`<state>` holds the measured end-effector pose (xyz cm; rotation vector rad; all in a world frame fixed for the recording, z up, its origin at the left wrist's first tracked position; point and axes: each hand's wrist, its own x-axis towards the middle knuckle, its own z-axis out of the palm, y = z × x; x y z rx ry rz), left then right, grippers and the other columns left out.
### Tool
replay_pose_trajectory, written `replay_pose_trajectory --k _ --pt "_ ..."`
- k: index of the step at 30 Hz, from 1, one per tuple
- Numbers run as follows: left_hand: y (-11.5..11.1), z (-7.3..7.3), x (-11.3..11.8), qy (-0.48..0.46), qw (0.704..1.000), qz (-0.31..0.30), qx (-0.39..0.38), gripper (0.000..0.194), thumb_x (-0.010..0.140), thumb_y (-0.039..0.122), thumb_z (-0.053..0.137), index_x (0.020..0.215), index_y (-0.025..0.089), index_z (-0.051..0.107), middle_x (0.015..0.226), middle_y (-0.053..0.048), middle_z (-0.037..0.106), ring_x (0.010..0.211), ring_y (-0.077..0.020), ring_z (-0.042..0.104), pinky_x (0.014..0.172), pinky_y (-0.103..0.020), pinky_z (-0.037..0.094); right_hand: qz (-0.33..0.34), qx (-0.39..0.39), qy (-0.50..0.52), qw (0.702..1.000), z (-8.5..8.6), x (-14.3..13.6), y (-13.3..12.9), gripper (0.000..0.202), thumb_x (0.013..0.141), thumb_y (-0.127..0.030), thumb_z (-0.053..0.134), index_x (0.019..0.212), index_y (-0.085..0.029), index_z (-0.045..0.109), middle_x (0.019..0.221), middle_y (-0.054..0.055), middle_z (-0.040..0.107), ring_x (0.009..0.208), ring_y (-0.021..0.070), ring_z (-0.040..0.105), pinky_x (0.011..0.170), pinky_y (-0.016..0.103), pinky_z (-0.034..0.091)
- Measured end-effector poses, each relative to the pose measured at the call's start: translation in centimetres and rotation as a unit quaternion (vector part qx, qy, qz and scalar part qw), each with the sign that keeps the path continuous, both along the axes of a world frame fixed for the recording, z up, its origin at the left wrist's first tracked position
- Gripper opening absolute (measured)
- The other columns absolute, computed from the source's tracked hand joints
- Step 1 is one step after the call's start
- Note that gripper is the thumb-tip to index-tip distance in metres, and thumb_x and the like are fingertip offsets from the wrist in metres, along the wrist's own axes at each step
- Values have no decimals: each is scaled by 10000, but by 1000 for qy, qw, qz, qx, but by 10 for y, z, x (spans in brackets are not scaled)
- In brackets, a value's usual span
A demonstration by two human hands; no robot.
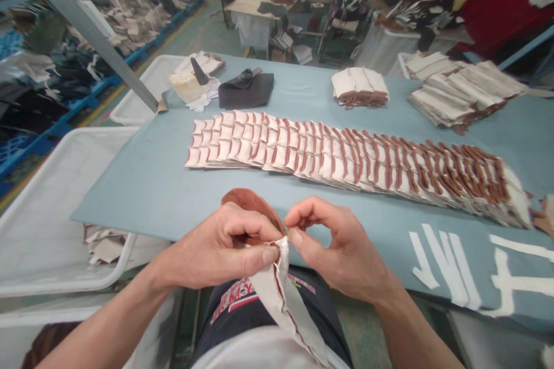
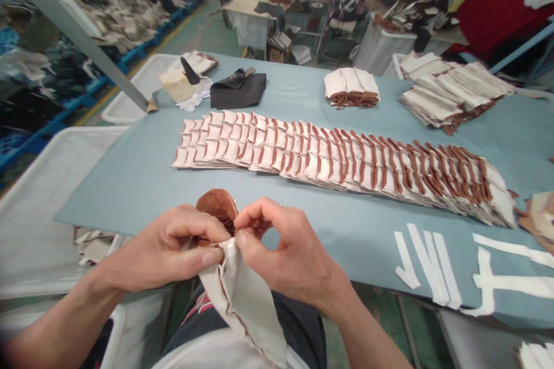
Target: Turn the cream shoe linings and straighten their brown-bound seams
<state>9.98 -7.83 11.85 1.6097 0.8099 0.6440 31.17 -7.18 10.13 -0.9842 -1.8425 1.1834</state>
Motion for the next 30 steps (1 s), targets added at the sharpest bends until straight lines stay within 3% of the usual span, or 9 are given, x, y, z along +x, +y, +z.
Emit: replay_pose_trajectory --k 6,9,12,19,25,30 --pt "-1 3 1 63 996 55 -17 288 942 228 548 674 134 592 612 44 505 562 -76 422 532 -185 343 -5 38 4 999 -7 -4 5 82 853 -127 580 860 -197 623 774 -16 683 699 113 623 696 217 513" --pt "1 -5 -3 117 990 63 -40 329 956 301 552 668 142 555 622 48 465 585 -87 399 539 -200 320 -23 17 -4 1000 -14 -8 4 60 872 -157 580 858 -197 622 776 -8 688 709 123 632 709 232 520" --pt "4 -15 -11 109 989 65 -82 373 967 379 557 682 137 558 657 45 441 611 -93 374 555 -209 316 -27 -26 -14 999 -21 -12 -4 58 870 -177 571 841 -200 615 757 -3 689 689 132 635 701 248 526" --pt "8 -15 -13 45 988 106 -100 343 971 352 558 726 123 633 771 -11 577 671 -115 489 608 -213 391 -67 7 -71 995 -23 -20 -23 57 827 -234 631 879 -216 616 804 10 692 743 170 638 727 297 495" --pt "7 -12 -4 49 989 141 -26 290 965 318 587 791 125 714 871 -57 693 803 -165 617 727 -238 463 -99 -53 -96 989 -17 -23 -9 76 820 -296 590 820 -221 592 748 0 665 677 167 606 689 299 467" --pt "1 -16 3 63 985 155 -34 291 986 321 553 836 131 715 870 -45 705 788 -160 612 693 -230 458 -125 -81 -134 980 -15 -28 -1 125 804 -336 544 737 -233 523 670 -10 617 626 167 570 599 282 399"
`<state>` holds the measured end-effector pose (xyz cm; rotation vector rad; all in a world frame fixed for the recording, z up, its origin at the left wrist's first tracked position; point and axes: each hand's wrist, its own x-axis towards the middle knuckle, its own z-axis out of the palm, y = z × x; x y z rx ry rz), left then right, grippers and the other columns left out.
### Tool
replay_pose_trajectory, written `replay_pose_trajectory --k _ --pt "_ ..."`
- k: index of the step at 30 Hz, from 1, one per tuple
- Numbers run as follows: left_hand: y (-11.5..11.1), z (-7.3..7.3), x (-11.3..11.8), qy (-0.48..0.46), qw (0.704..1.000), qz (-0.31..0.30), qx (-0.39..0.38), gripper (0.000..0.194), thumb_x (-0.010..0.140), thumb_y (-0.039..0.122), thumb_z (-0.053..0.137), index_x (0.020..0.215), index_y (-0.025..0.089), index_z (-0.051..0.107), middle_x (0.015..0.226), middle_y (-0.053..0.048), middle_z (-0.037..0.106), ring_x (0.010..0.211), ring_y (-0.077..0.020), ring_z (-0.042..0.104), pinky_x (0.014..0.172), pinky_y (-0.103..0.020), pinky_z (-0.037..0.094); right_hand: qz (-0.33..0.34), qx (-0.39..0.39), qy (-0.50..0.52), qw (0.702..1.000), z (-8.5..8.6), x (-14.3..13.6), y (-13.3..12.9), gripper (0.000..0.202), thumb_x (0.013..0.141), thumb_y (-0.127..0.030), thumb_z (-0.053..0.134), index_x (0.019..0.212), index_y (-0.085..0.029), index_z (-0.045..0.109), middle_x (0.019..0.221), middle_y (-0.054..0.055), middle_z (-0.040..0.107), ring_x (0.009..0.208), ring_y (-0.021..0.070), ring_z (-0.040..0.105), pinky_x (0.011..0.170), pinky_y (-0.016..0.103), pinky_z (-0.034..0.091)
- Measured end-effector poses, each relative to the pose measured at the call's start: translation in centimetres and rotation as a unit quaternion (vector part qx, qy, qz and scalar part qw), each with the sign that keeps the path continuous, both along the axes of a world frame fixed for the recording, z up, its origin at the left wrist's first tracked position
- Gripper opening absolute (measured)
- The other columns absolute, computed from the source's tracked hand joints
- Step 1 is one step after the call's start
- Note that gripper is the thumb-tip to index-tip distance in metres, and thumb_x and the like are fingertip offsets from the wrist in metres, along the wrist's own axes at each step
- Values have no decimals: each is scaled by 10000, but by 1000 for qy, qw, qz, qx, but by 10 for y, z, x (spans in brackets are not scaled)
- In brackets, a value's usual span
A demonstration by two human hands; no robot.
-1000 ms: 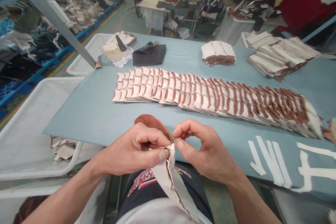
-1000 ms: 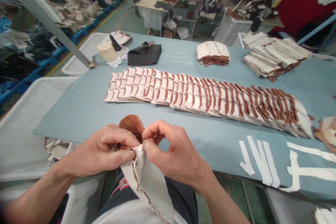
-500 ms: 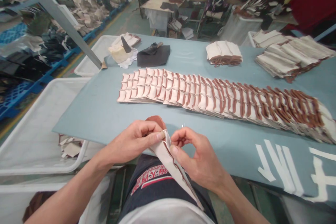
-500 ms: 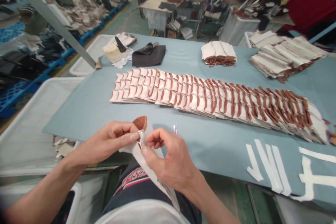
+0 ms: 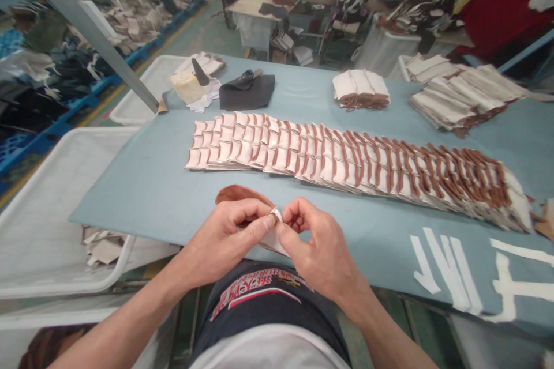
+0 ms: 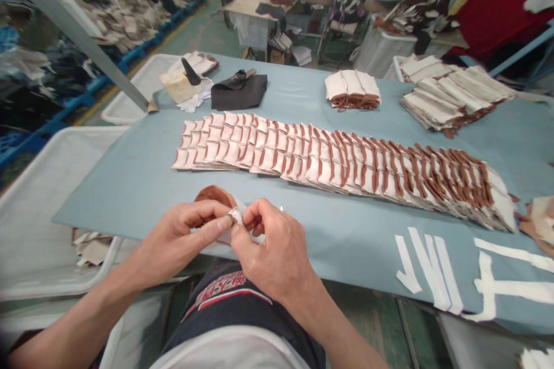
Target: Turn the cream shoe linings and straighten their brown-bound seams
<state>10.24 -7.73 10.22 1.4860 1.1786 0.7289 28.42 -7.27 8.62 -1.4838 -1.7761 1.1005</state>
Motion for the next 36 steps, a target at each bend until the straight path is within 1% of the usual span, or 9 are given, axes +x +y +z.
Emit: replay_pose_trajectory --k 3,6,13,16,18,24,28,33,36 --pt "-2 -5 4 13 1000 8 -4 335 998 368 534 818 128 685 771 -18 647 719 -144 562 654 -231 429 -2 -20 -19 1000 -2 1 1 87 783 -314 526 753 -232 528 676 -8 608 629 168 559 567 273 369" --pt "-1 -11 9 5 1000 26 -14 342 1005 384 517 813 133 648 761 -9 617 712 -141 538 659 -239 418 2 -37 -13 999 -5 3 0 48 755 -273 523 774 -231 535 677 -10 595 622 163 541 555 267 366" --pt "1 -16 13 -83 994 31 -66 323 970 408 548 821 137 641 803 -15 595 725 -142 504 666 -244 411 12 -62 86 994 -5 9 0 16 792 -238 544 786 -229 533 684 -15 596 649 154 549 583 260 439" --pt "2 -13 14 -90 991 40 -92 237 911 366 601 869 136 640 841 -23 602 759 -152 522 690 -256 424 9 -37 88 995 -4 8 0 19 791 -231 557 787 -226 539 705 -7 608 672 157 554 602 264 449" --pt "3 -12 16 -82 992 48 -83 193 871 329 625 856 137 630 862 -28 600 799 -162 538 717 -266 428 2 -31 84 996 -4 8 -1 26 785 -234 559 782 -226 534 712 -5 606 671 159 552 621 274 457" --pt "-1 -14 23 -75 993 64 -61 87 796 224 651 813 143 623 871 -17 604 797 -149 543 739 -264 437 15 -75 117 990 -9 8 -3 44 791 -252 559 807 -227 525 744 -5 595 688 164 558 640 279 473" --pt "-3 -15 24 -86 991 83 -62 88 760 212 664 786 147 610 852 -10 599 791 -147 546 738 -258 441 23 -88 133 987 -11 11 -6 46 792 -208 527 834 -224 538 764 -8 596 712 162 565 650 269 472" --pt "-2 -12 19 -90 990 46 -97 137 789 272 649 838 144 633 837 -15 615 774 -154 553 706 -259 435 38 -56 117 991 -11 19 -9 157 791 -143 464 872 -210 581 798 -4 615 748 161 572 683 272 458" --pt "-2 -8 16 -58 995 22 -77 174 839 311 623 843 140 657 862 -38 649 804 -173 584 729 -273 453 39 -39 114 992 -11 19 -13 110 842 -173 490 871 -209 591 815 3 638 778 168 589 731 286 472"
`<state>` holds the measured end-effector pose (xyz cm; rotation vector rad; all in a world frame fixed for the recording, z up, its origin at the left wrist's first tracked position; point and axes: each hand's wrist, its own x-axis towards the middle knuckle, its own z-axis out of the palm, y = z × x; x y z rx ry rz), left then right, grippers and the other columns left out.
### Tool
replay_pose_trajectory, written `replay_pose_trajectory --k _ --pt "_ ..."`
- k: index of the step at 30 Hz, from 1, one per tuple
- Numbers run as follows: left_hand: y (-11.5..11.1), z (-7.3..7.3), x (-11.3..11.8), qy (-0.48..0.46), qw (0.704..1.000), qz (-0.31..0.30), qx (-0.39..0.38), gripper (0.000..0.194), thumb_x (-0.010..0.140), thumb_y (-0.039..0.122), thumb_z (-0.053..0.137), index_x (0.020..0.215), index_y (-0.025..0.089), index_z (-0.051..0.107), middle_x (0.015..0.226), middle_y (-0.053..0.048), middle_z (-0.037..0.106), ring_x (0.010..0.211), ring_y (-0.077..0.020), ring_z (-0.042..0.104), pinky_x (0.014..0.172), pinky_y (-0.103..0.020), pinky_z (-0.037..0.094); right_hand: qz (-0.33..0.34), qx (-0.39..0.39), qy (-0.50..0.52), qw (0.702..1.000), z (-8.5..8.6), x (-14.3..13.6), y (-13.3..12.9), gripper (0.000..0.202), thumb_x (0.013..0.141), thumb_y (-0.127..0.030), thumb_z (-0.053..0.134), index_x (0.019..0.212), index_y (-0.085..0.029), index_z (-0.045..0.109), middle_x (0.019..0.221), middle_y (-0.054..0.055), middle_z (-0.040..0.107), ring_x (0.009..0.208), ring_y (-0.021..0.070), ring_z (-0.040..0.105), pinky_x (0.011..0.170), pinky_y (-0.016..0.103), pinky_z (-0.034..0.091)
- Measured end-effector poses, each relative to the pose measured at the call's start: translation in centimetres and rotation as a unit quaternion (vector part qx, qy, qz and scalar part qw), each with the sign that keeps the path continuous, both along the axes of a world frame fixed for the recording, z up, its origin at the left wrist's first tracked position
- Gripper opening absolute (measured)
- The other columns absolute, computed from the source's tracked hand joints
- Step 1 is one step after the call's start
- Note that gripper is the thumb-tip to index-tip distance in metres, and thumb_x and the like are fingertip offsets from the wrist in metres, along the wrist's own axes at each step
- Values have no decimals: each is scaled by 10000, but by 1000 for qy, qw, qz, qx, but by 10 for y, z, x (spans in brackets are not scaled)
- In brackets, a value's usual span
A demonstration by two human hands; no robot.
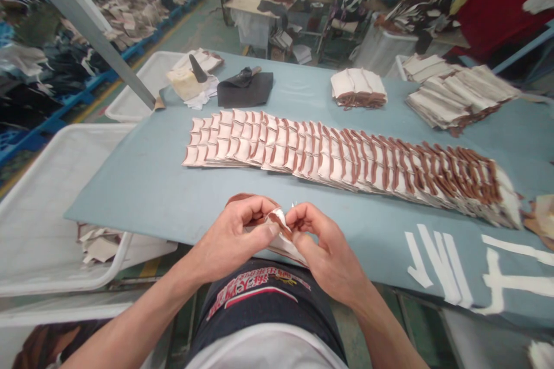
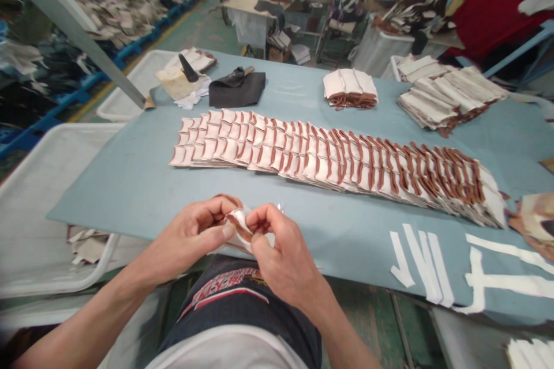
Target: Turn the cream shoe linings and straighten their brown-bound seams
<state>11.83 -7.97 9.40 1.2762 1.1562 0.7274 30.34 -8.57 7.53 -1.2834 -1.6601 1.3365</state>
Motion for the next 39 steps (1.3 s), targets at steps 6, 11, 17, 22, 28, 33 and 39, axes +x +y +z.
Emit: replay_pose_trajectory --k 6,11,17,22,28,33,39 --pt "0 8 -11 12 999 -38 28 180 901 298 611 832 142 670 877 -54 687 815 -175 605 740 -263 483 -10 51 1 999 2 -1 -4 90 898 -291 580 873 -206 594 829 24 668 797 182 634 804 320 522" --pt "-1 15 -17 31 995 -69 66 220 927 267 594 760 140 661 793 -31 668 749 -149 584 709 -241 465 37 166 8 985 11 3 9 256 829 -232 621 1082 -202 594 1034 74 730 981 226 691 899 351 536" --pt "-9 19 -19 71 987 -48 136 129 802 158 572 676 150 596 589 50 472 546 -80 392 518 -203 319 174 216 51 959 9 -9 37 385 789 -328 716 1140 -211 612 1072 65 727 922 209 677 876 336 531" --pt "-15 17 -21 122 976 9 179 218 805 176 550 592 165 505 539 64 409 507 -67 352 488 -206 277 231 192 -8 954 10 -13 43 256 804 -432 748 883 -211 645 727 -38 636 612 122 527 621 245 403" --pt "-16 10 -19 108 988 19 113 220 859 257 522 656 179 495 539 66 431 499 -77 349 474 -205 283 264 157 -103 946 30 -14 47 388 796 -427 808 696 -202 507 631 -91 432 563 79 367 533 230 255" --pt "-16 11 -17 95 993 27 70 266 887 291 531 653 187 461 586 45 473 536 -91 394 504 -212 316 290 97 -111 946 40 -16 51 474 812 -406 803 623 -201 420 615 -91 369 560 77 329 493 224 225" --pt "-12 3 -35 -48 997 -34 -44 449 932 543 599 710 167 493 685 25 469 607 -104 381 550 -224 312 287 -59 22 956 19 -21 49 324 825 -354 770 700 -203 511 648 -83 423 583 80 359 492 200 267"
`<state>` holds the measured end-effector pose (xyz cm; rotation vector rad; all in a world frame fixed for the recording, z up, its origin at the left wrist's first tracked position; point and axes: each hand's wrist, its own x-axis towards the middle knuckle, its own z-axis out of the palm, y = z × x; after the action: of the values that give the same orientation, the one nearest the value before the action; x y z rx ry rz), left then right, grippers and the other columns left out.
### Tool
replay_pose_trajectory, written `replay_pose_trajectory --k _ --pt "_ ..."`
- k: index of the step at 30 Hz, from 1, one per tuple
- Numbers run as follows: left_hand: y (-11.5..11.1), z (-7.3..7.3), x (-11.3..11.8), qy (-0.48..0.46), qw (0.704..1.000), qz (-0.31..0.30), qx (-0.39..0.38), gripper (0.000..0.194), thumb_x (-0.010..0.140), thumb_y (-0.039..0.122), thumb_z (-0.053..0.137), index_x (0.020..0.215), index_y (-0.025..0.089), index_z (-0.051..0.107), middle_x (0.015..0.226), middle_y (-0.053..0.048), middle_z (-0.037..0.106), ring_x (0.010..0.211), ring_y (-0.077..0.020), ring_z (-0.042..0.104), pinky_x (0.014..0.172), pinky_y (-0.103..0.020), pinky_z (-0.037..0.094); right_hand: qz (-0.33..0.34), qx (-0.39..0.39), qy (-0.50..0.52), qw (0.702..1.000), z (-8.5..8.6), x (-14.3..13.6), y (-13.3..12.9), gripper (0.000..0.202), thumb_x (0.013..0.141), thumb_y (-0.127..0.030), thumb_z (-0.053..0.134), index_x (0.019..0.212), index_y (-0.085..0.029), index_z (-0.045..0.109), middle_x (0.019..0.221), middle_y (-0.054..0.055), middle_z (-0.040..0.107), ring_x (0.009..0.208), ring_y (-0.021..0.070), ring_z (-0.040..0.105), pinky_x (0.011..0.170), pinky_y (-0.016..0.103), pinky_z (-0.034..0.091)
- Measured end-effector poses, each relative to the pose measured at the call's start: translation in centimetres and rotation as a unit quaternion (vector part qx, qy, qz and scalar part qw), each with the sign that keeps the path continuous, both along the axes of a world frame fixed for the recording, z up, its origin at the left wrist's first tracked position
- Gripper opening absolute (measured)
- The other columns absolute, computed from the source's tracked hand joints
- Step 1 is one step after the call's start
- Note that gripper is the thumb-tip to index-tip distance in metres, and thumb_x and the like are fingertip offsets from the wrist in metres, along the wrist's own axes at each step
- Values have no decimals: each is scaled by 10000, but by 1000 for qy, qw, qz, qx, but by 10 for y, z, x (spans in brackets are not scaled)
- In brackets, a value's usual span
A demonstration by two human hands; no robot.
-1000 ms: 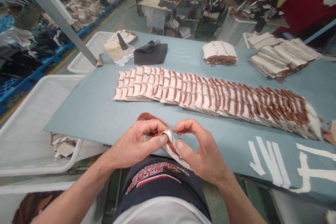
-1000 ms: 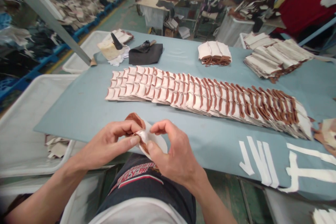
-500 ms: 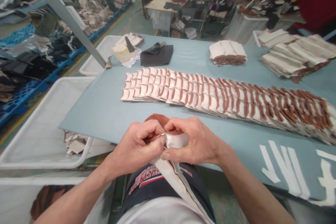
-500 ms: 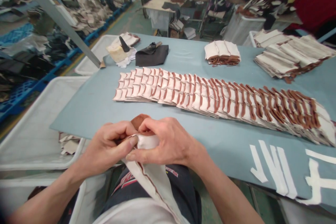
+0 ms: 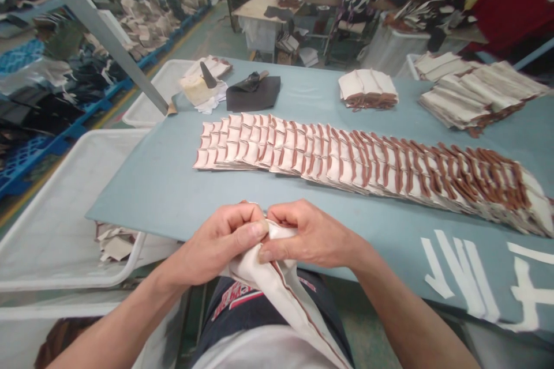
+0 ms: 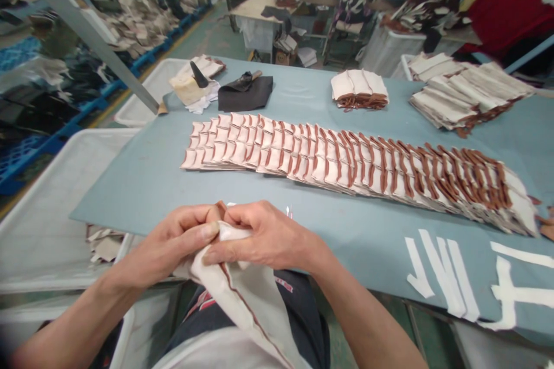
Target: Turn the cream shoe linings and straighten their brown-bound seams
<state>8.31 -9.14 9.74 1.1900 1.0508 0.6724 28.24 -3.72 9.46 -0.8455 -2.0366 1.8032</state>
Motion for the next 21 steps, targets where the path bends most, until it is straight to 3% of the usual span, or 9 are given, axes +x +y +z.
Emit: replay_pose_trajectory --k 6,12,17,21 --pt "3 -8 -4 -43 997 -29 -50 536 894 662 624 771 151 523 686 23 491 571 -87 346 516 -209 271 -11 -69 88 994 -19 5 -5 318 816 -373 745 704 -193 508 642 -75 428 573 80 343 498 201 276" --pt "6 2 2 8 998 -55 6 396 946 502 578 787 140 550 697 1 553 588 -96 413 532 -202 328 -21 -81 130 988 -23 11 -6 349 841 -397 698 691 -209 446 633 -80 385 563 80 322 508 203 279" --pt "12 14 4 115 975 -67 175 201 898 199 529 742 118 628 625 26 568 564 -79 463 548 -185 367 -20 62 16 998 -5 11 1 228 795 -272 696 733 -196 490 668 -69 456 595 85 391 555 217 287" --pt "17 19 1 200 945 -69 249 180 823 84 537 815 123 713 622 45 610 543 -65 508 539 -166 370 -31 184 -106 977 9 8 4 191 791 -178 637 692 -191 475 635 -66 482 580 86 398 566 254 240"
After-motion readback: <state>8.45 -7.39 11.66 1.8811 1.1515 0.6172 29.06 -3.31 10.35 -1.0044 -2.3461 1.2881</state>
